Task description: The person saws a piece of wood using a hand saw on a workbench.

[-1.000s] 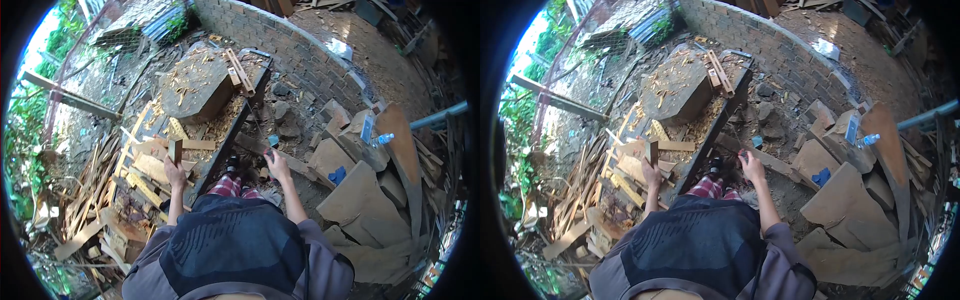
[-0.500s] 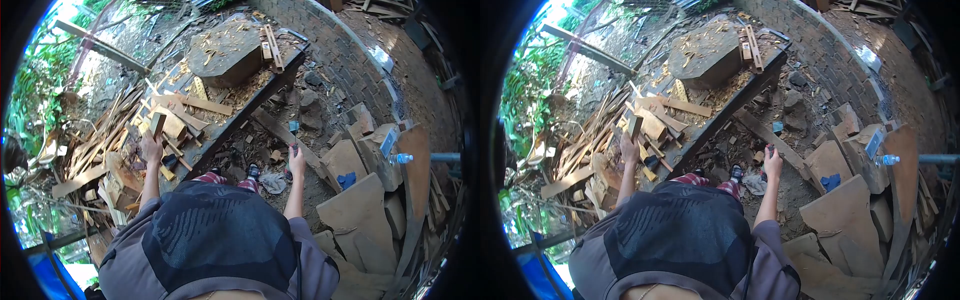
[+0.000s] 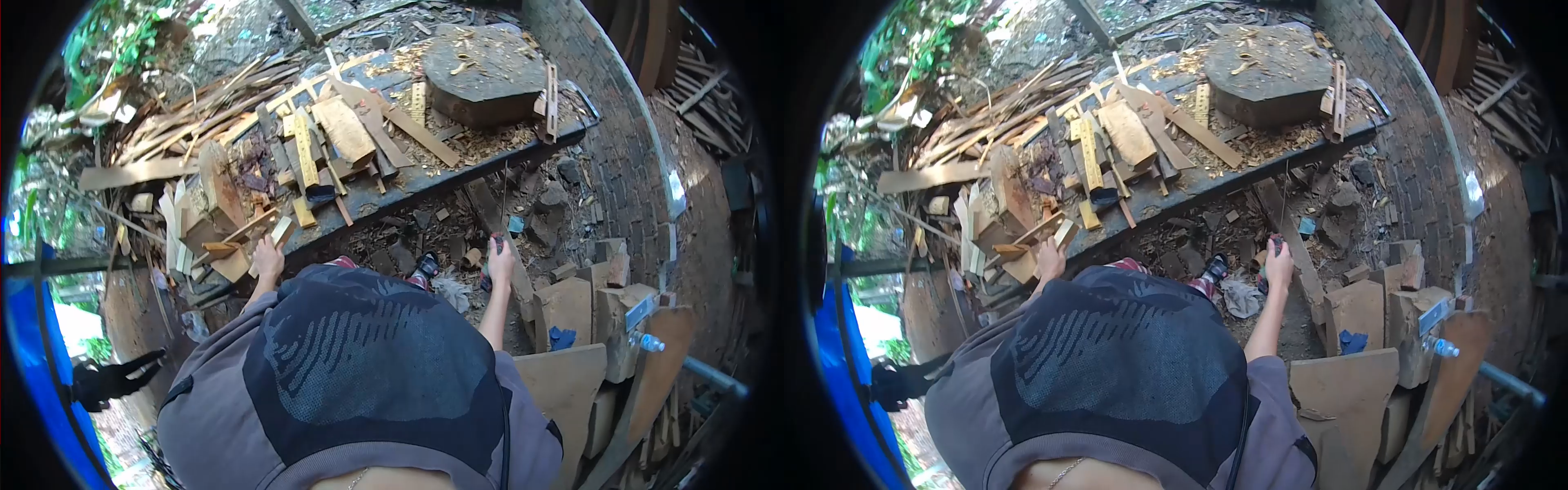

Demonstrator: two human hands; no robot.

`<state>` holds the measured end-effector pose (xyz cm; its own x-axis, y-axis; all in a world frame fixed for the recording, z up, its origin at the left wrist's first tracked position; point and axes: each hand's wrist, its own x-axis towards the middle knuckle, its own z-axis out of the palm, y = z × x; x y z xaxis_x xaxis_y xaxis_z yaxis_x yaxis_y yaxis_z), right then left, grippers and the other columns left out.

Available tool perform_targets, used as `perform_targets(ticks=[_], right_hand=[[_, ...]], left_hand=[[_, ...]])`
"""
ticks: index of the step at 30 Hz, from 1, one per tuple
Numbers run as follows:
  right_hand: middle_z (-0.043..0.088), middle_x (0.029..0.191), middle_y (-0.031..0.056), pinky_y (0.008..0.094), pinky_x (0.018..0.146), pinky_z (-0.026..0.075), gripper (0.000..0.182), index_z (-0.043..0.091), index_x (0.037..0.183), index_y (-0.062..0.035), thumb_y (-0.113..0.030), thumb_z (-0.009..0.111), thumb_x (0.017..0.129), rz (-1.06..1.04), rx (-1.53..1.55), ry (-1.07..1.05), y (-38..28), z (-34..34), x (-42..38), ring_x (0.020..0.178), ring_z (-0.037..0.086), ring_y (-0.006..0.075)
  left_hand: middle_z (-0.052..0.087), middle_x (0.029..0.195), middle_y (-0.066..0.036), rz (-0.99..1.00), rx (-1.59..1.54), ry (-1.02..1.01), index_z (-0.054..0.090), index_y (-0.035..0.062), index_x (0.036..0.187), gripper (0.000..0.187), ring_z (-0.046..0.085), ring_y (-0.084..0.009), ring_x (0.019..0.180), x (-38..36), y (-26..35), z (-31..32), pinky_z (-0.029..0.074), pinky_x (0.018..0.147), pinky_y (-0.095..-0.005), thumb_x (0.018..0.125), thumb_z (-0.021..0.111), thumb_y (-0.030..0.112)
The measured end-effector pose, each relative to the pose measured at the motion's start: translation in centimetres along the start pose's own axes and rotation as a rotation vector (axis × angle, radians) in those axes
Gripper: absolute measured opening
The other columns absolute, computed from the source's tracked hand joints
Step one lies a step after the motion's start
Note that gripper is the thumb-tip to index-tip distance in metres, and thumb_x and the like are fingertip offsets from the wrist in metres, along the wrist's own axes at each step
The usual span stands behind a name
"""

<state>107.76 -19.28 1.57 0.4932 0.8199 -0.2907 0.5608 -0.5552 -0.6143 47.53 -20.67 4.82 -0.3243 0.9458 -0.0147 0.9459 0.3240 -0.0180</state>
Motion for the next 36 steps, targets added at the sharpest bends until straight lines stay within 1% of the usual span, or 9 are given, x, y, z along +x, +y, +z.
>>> perform_targets(ticks=[5,8,10,13,18,24,29,34,36], right_hand=[[0.065,0.109,0.0280,0.0491,0.088,0.047,0.054,0.058,0.123,-0.0016,-0.048,0.053,0.095,-0.064,0.047,-0.084,-7.8,3.4,-2.8,0.106,0.061,0.0445],[0.066,0.109,0.0277,0.0490,0.089,0.047,0.053,0.058,0.122,-0.0034,-0.049,0.053,0.095,-0.121,0.051,-0.062,-10.3,7.5,-5.0,0.106,0.061,0.0445],[0.066,0.109,0.0269,0.0485,0.088,0.048,0.051,0.059,0.123,-0.0067,-0.049,0.053,0.095,-0.124,0.011,-0.085,-12.1,10.5,-7.0,0.106,0.061,0.0440],[0.068,0.105,0.0253,0.0478,0.085,0.049,0.049,0.060,0.123,-0.0084,-0.048,0.054,0.095,-0.120,-0.132,-0.100,-14.3,15.1,-10.2,0.102,0.063,0.0430],[0.067,0.104,0.0256,0.0480,0.084,0.048,0.046,0.061,0.120,-0.0064,-0.045,0.056,0.095,-0.172,-0.076,-0.139,-19.8,19.1,-17.1,0.101,0.063,0.0434],[0.067,0.110,0.0247,0.0463,0.089,0.048,0.045,0.060,0.121,-0.0043,-0.041,0.057,0.096,-0.107,0.015,-0.085,-22.3,24.0,-26.9,0.107,0.062,0.0424],[0.063,0.117,0.0294,0.0466,0.094,0.046,0.059,0.055,0.128,0.0021,-0.046,0.057,0.094,-0.044,-0.094,-0.081,-19.7,24.6,-32.9,0.113,0.058,0.0444],[0.065,0.113,0.0268,0.0463,0.091,0.047,0.052,0.058,0.127,-0.0029,-0.044,0.057,0.095,-0.019,-0.156,-0.044,-20.9,25.1,-33.9,0.109,0.061,0.0430],[0.067,0.111,0.0248,0.0458,0.090,0.048,0.048,0.059,0.126,-0.0056,-0.043,0.057,0.095,-0.072,-0.133,-0.085,-24.8,25.1,-34.3,0.107,0.062,0.0418]], left_hand=[[0.059,0.115,-0.022,-0.261,-0.064,-0.010,0.053,0.0037,0.121,0.045,0.060,-0.0398,0.106,-3.4,-5.9,3.2,0.049,0.088,-0.0483,0.089,0.063,0.033],[0.060,0.115,-0.023,-0.304,-0.125,-0.065,0.054,0.0035,0.122,0.045,0.060,-0.0402,0.105,-2.4,-8.4,4.2,0.049,0.087,-0.0490,0.089,0.063,0.033],[0.060,0.113,-0.023,-0.275,-0.178,-0.119,0.052,0.0044,0.123,0.044,0.059,-0.0406,0.107,-1.0,-10.4,4.8,0.047,0.089,-0.0495,0.090,0.062,0.032],[0.057,0.110,-0.020,-0.146,-0.240,0.011,0.051,0.0062,0.124,0.043,0.056,-0.0391,0.105,0.9,-14.7,6.6,0.044,0.089,-0.0491,0.090,0.062,0.030],[0.054,0.103,-0.016,0.027,-0.292,0.248,0.050,0.0066,0.128,0.047,0.054,-0.0361,0.101,6.0,-21.3,5.8,0.041,0.087,-0.0478,0.088,0.064,0.027],[0.055,0.102,-0.016,0.061,-0.309,0.325,0.049,0.0085,0.132,0.049,0.055,-0.0352,0.098,13.9,-27.8,3.9,0.042,0.084,-0.0461,0.089,0.062,0.029],[0.059,0.107,-0.021,-0.238,-0.462,0.263,0.053,0.0022,0.126,0.050,0.057,-0.0391,0.103,17.7,-29.8,2.7,0.045,0.088,-0.0478,0.093,0.057,0.040],[0.059,0.113,-0.025,-0.405,-0.576,0.102,0.054,-0.0004,0.124,0.053,0.059,-0.0434,0.106,15.8,-34.5,1.1,0.047,0.090,-0.0502,0.095,0.054,0.044],[0.065,0.111,-0.026,-0.439,-0.627,0.039,0.059,-0.0013,0.120,0.052,0.061,-0.0408,0.109,14.8,-38.5,2.6,0.046,0.093,-0.0473,0.094,0.054,0.043]])
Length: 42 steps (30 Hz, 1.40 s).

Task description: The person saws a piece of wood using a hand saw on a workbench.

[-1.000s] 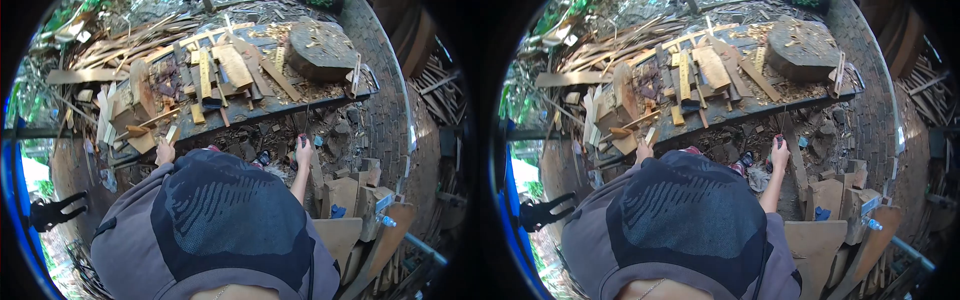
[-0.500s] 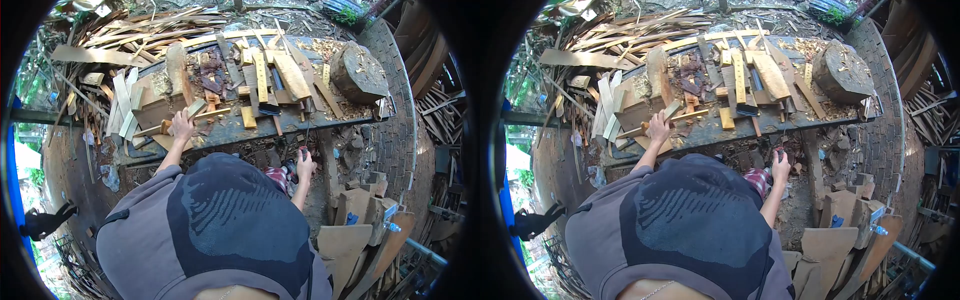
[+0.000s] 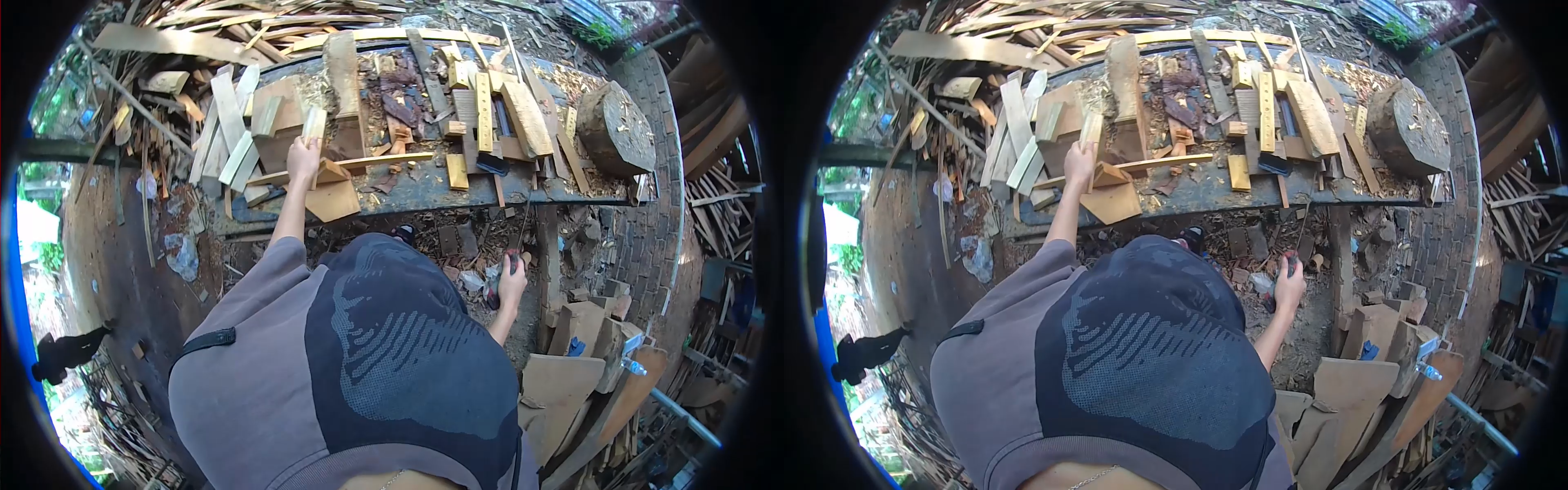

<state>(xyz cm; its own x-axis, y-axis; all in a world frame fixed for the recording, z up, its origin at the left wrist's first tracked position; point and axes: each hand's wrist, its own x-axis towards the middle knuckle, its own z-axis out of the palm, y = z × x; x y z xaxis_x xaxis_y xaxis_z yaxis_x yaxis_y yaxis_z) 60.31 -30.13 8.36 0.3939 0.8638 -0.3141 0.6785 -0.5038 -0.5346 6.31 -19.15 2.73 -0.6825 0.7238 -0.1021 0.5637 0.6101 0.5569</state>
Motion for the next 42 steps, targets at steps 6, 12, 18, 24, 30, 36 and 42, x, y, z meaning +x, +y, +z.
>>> perform_targets(ticks=[6,12,18,24,30,36,42], right_hand=[[0.069,0.104,0.0228,0.0414,0.083,0.050,0.041,0.060,0.121,-0.0054,-0.036,0.062,0.094,-0.309,0.035,-0.055,-6.4,3.8,-0.9,0.099,0.066,0.0397],[0.069,0.099,0.0240,0.0464,0.080,0.051,0.044,0.061,0.120,-0.0067,-0.040,0.063,0.092,-0.323,0.157,-0.159,-7.2,7.7,-6.6,0.095,0.066,0.0425],[0.066,0.108,0.0273,0.0469,0.089,0.048,0.046,0.060,0.122,-0.0078,-0.043,0.061,0.092,-0.192,-0.071,-0.329,-4.0,9.5,-10.7,0.104,0.062,0.0441],[0.065,0.115,0.0272,0.0472,0.094,0.046,0.055,0.058,0.127,-0.0041,-0.046,0.059,0.092,-0.065,-0.048,-0.236,-0.6,10.3,-13.0,0.110,0.060,0.0430],[0.064,0.115,0.0272,0.0462,0.094,0.046,0.056,0.057,0.126,-0.0017,-0.046,0.058,0.093,0.019,-0.126,-0.212,-5.3,13.6,-12.5,0.112,0.060,0.0430],[0.064,0.114,0.0274,0.0458,0.093,0.047,0.054,0.055,0.128,-0.0038,-0.044,0.059,0.093,-0.109,0.027,-0.098,-17.9,18.5,-9.5,0.111,0.060,0.0432],[0.068,0.102,0.0253,0.0417,0.084,0.050,0.046,0.055,0.126,-0.0022,-0.036,0.061,0.094,-0.293,0.002,-0.162,-27.7,21.8,-7.4,0.098,0.067,0.0394]], left_hand=[[0.070,0.099,-0.019,-0.367,-0.470,-0.008,0.066,-0.0055,0.103,0.049,0.068,-0.0264,0.088,0.6,-12.3,-4.0,0.052,0.079,-0.0385,0.091,0.064,0.042],[0.067,0.101,-0.009,-0.601,-1.163,-0.395,0.058,0.0080,0.122,0.037,0.067,-0.0253,0.091,-0.4,-17.5,-9.5,0.056,0.077,-0.0403,0.093,0.066,0.030],[0.068,0.113,-0.008,-0.716,-1.342,-0.517,0.062,0.0111,0.120,0.039,0.067,-0.0234,0.099,-1.2,-17.0,-13.2,0.055,0.082,-0.0399,0.090,0.070,0.034],[0.063,0.118,-0.011,-0.312,-1.254,-0.435,0.051,0.0049,0.131,0.051,0.064,-0.0227,0.103,7.5,-14.1,-8.6,0.054,0.086,-0.0389,0.087,0.074,0.018],[0.063,0.122,-0.015,0.298,-0.259,-0.146,0.053,0.0078,0.134,0.062,0.062,-0.0301,0.109,12.0,-3.6,-6.9,0.049,0.095,-0.0409,0.078,0.079,0.021],[0.057,0.111,-0.017,0.664,0.218,-0.238,0.057,0.0208,0.131,0.048,0.058,-0.0340,0.105,13.1,4.1,-2.4,0.047,0.093,-0.0438,0.085,0.068,0.017],[0.054,0.102,-0.014,0.734,0.108,-0.148,0.060,0.0223,0.125,0.049,0.057,-0.0322,0.100,13.3,2.0,3.4,0.044,0.089,-0.0437,0.078,0.071,0.013]])
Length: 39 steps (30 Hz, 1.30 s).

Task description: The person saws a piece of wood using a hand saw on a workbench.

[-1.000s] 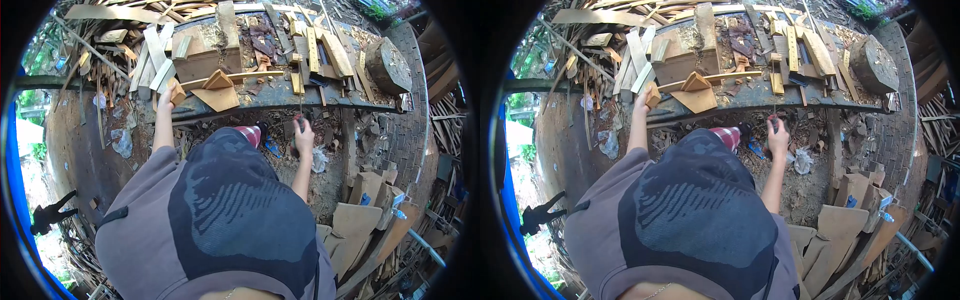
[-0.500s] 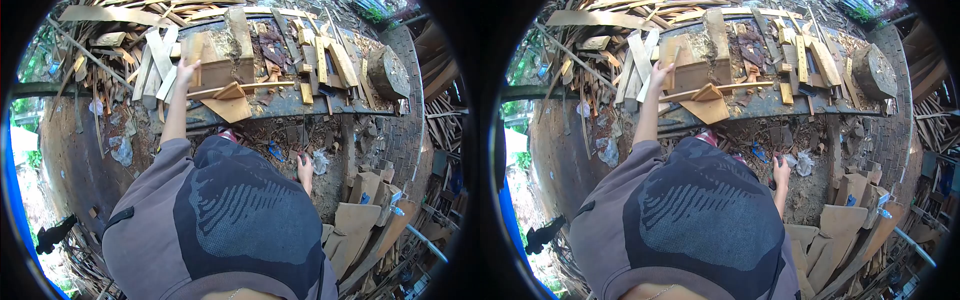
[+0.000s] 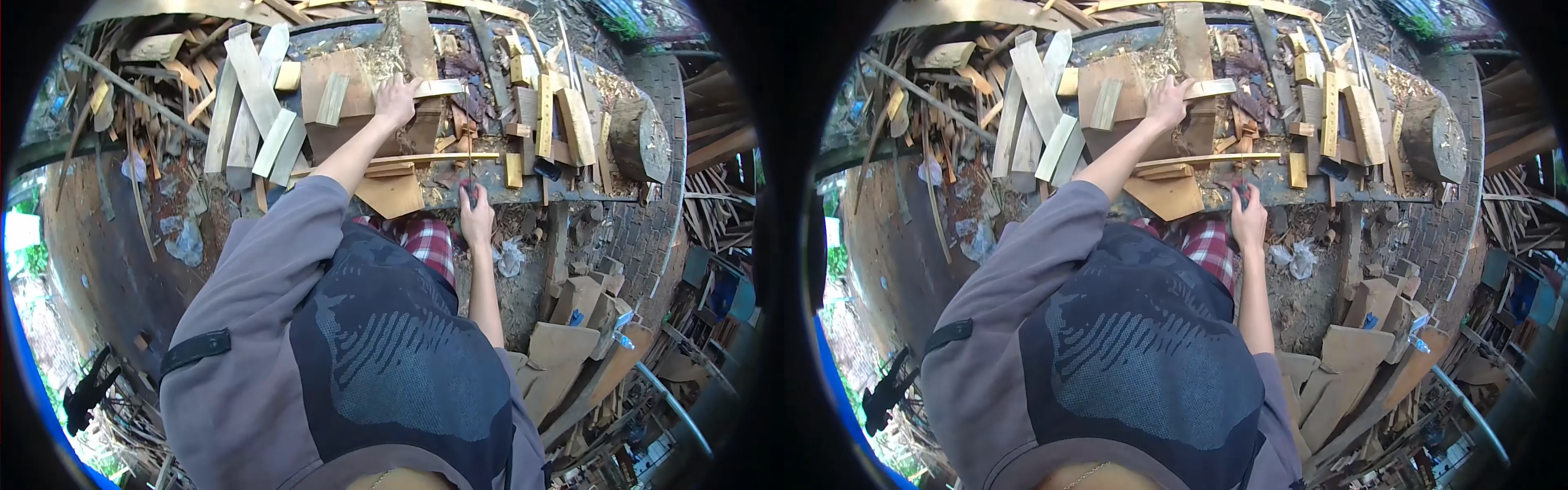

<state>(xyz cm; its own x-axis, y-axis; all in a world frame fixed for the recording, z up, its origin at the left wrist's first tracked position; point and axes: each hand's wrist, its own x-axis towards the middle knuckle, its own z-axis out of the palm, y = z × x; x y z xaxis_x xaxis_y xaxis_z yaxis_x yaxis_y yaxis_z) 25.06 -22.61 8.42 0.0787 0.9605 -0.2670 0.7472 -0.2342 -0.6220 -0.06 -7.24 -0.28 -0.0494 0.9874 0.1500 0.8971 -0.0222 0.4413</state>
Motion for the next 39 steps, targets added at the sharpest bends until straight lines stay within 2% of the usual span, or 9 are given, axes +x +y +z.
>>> perform_targets(ticks=[7,10,11,15,18,19,23,26,39], right_hand=[[0.067,0.102,0.0264,0.0471,0.084,0.049,0.040,0.059,0.119,-0.0028,-0.035,0.060,0.094,-0.053,0.036,-0.058,-3.5,1.0,5.2,0.100,0.063,0.0446],[0.068,0.102,0.0259,0.0469,0.085,0.048,0.040,0.060,0.118,-0.0027,-0.035,0.059,0.094,-0.040,0.038,-0.037,-3.5,0.7,6.4,0.101,0.063,0.0439],[0.068,0.104,0.0257,0.0465,0.086,0.048,0.040,0.062,0.119,-0.0036,-0.036,0.059,0.095,-0.019,0.065,-0.050,-3.5,0.4,6.8,0.102,0.063,0.0434],[0.066,0.109,0.0276,0.0460,0.092,0.048,0.047,0.061,0.126,-0.0041,-0.039,0.057,0.095,-0.064,-0.006,-0.131,-4.1,-0.6,8.3,0.107,0.061,0.0430],[0.065,0.109,0.0291,0.0470,0.094,0.047,0.050,0.060,0.126,-0.0032,-0.042,0.056,0.095,-0.080,-0.111,-0.116,-3.6,0.2,9.1,0.108,0.060,0.0435],[0.064,0.109,0.0301,0.0483,0.094,0.047,0.051,0.060,0.126,-0.0031,-0.043,0.055,0.095,-0.067,-0.111,-0.123,-3.6,0.3,9.3,0.108,0.060,0.0442],[0.065,0.106,0.0302,0.0492,0.092,0.047,0.049,0.061,0.124,-0.0031,-0.042,0.055,0.095,-0.052,-0.120,-0.173,-5.3,-0.7,9.7,0.105,0.061,0.0446],[0.065,0.103,0.0302,0.0499,0.088,0.048,0.046,0.062,0.122,-0.0034,-0.040,0.055,0.095,-0.061,-0.150,-0.195,-5.7,-1.5,9.7,0.101,0.062,0.0454],[0.065,0.100,0.0316,0.0505,0.088,0.049,0.043,0.063,0.120,-0.0026,-0.037,0.054,0.096,0.016,-0.125,-0.258,-7.2,-1.9,9.6,0.099,0.062,0.0473]], left_hand=[[0.057,0.107,-0.009,0.044,-0.019,-0.072,0.061,0.0198,0.125,0.048,0.055,-0.0278,0.107,2.4,1.0,0.1,0.043,0.093,-0.0412,0.079,0.074,0.019],[0.058,0.111,-0.011,-0.101,0.002,-0.159,0.061,0.0181,0.126,0.049,0.053,-0.0299,0.112,3.3,2.3,0.4,0.041,0.098,-0.0426,0.078,0.072,0.021],[0.057,0.115,-0.016,-0.142,0.010,-0.242,0.061,0.0169,0.126,0.049,0.050,-0.0325,0.117,3.7,2.3,0.3,0.037,0.103,-0.0446,0.078,0.064,0.026],[0.054,0.124,-0.020,-0.398,-0.218,-0.220,0.060,0.0112,0.125,0.048,0.045,-0.0356,0.121,6.0,2.2,-1.6,0.031,0.108,-0.0478,0.082,0.053,0.031],[0.051,0.126,-0.023,-0.513,0.003,0.028,0.058,0.0038,0.124,0.047,0.043,-0.0368,0.122,7.1,3.2,-0.2,0.028,0.109,-0.0487,0.085,0.051,0.028],[0.047,0.131,-0.028,-0.525,0.025,0.031,0.055,-0.0023,0.124,0.047,0.038,-0.0395,0.128,7.4,3.7,0.2,0.025,0.112,-0.0502,0.086,0.049,0.025],[0.040,0.138,-0.031,-0.589,0.110,0.102,0.047,-0.0062,0.130,0.053,0.027,-0.0438,0.139,8.0,4.1,3.2,0.019,0.116,-0.0528,0.084,0.049,0.021],[0.033,0.149,-0.030,-0.565,0.076,0.112,0.039,-0.0063,0.141,0.064,0.022,-0.0425,0.143,7.9,4.0,3.7,0.011,0.121,-0.0465,0.084,0.049,0.023],[0.032,0.148,-0.028,-0.510,0.031,0.017,0.034,-0.0028,0.145,0.067,0.024,-0.0424,0.142,7.9,3.9,3.1,0.013,0.121,-0.0475,0.082,0.046,0.018]])
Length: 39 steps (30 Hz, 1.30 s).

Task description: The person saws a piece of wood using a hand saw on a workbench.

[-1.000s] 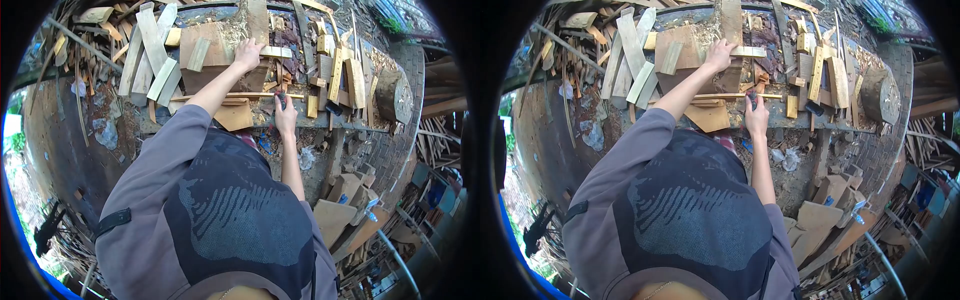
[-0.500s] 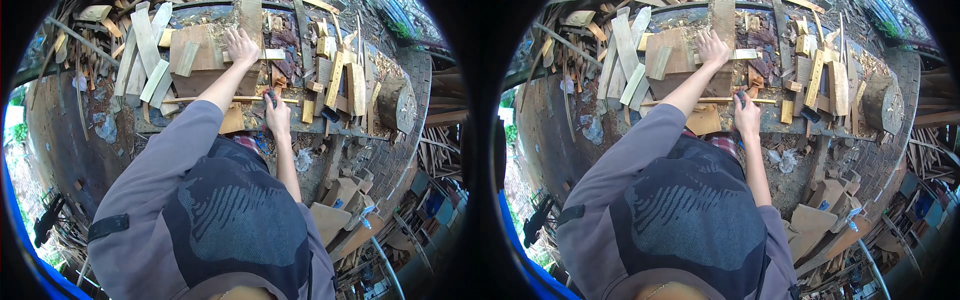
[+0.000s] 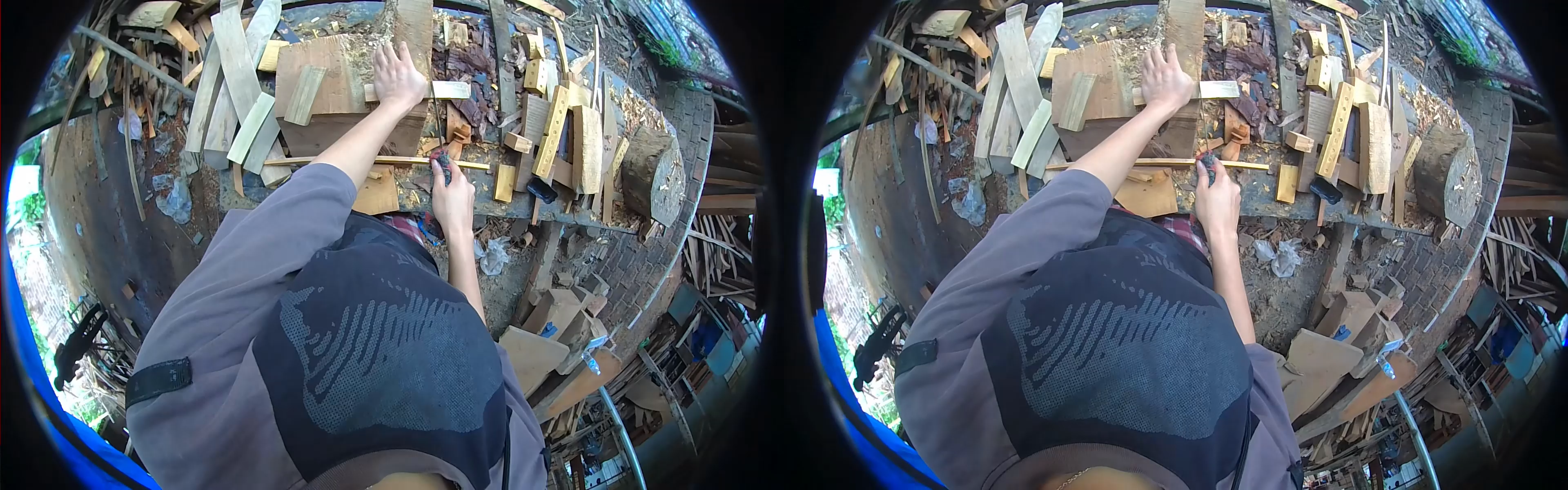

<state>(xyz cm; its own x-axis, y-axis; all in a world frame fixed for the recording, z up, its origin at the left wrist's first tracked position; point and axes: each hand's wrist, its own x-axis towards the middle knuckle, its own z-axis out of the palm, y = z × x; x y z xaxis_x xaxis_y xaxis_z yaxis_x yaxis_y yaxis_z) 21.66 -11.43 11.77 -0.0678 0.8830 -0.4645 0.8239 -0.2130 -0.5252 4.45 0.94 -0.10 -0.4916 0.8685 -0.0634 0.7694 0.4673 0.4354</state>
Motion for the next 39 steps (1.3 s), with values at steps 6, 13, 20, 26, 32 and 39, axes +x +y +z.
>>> perform_targets(ticks=[6,13,20,26,32,39], right_hand=[[0.064,0.105,0.0319,0.0496,0.091,0.048,0.048,0.063,0.121,-0.0016,-0.041,0.054,0.095,0.084,-0.035,-0.104,-1.8,-0.7,3.0,0.103,0.062,0.0457],[0.066,0.102,0.0290,0.0499,0.089,0.048,0.046,0.065,0.119,-0.0046,-0.042,0.053,0.095,-0.019,-0.079,-0.034,-1.0,0.0,3.6,0.100,0.062,0.0458],[0.066,0.098,0.0290,0.0502,0.084,0.050,0.041,0.066,0.117,-0.0077,-0.040,0.054,0.095,0.013,-0.050,-0.014,-0.4,0.0,1.7,0.097,0.063,0.0455],[0.067,0.100,0.0262,0.0487,0.082,0.051,0.038,0.065,0.119,-0.0092,-0.036,0.056,0.095,-0.086,0.021,0.046,0.4,2.1,4.5,0.095,0.064,0.0450],[0.067,0.099,0.0265,0.0500,0.081,0.051,0.036,0.065,0.118,-0.0084,-0.034,0.057,0.095,-0.062,0.014,0.078,2.7,1.9,0.3,0.093,0.064,0.0452],[0.066,0.100,0.0284,0.0493,0.084,0.049,0.041,0.065,0.116,-0.0046,-0.038,0.053,0.096,-0.051,0.012,0.037,0.1,2.8,4.5,0.097,0.063,0.0459]], left_hand=[[0.041,0.138,-0.027,0.091,-0.005,0.138,0.041,-0.0036,0.139,0.061,0.033,-0.0432,0.134,0.0,-0.4,0.9,0.023,0.115,-0.0497,0.081,0.047,0.016],[0.027,0.151,-0.028,-0.016,-0.019,-0.028,0.029,-0.0039,0.147,0.071,0.021,-0.0430,0.143,0.1,0.1,-0.1,0.011,0.121,-0.0468,0.082,0.045,0.018],[0.027,0.151,-0.029,0.056,-0.024,0.024,0.025,-0.0030,0.149,0.074,0.021,-0.0439,0.143,-0.1,-0.3,0.4,0.013,0.121,-0.0474,0.081,0.045,0.018],[0.027,0.150,-0.030,0.028,-0.044,0.044,0.026,-0.0032,0.148,0.074,0.023,-0.0440,0.142,0.1,-0.2,0.5,0.013,0.120,-0.0478,0.080,0.046,0.017],[0.028,0.149,-0.030,0.054,-0.006,0.081,0.025,-0.0037,0.148,0.074,0.023,-0.0437,0.142,-0.2,-0.7,1.2,0.013,0.120,-0.0483,0.080,0.046,0.015],[0.040,0.136,-0.031,0.081,-0.002,0.242,0.037,-0.0043,0.142,0.067,0.034,-0.0458,0.133,0.1,-0.4,1.3,0.024,0.115,-0.0509,0.080,0.050,0.017]])
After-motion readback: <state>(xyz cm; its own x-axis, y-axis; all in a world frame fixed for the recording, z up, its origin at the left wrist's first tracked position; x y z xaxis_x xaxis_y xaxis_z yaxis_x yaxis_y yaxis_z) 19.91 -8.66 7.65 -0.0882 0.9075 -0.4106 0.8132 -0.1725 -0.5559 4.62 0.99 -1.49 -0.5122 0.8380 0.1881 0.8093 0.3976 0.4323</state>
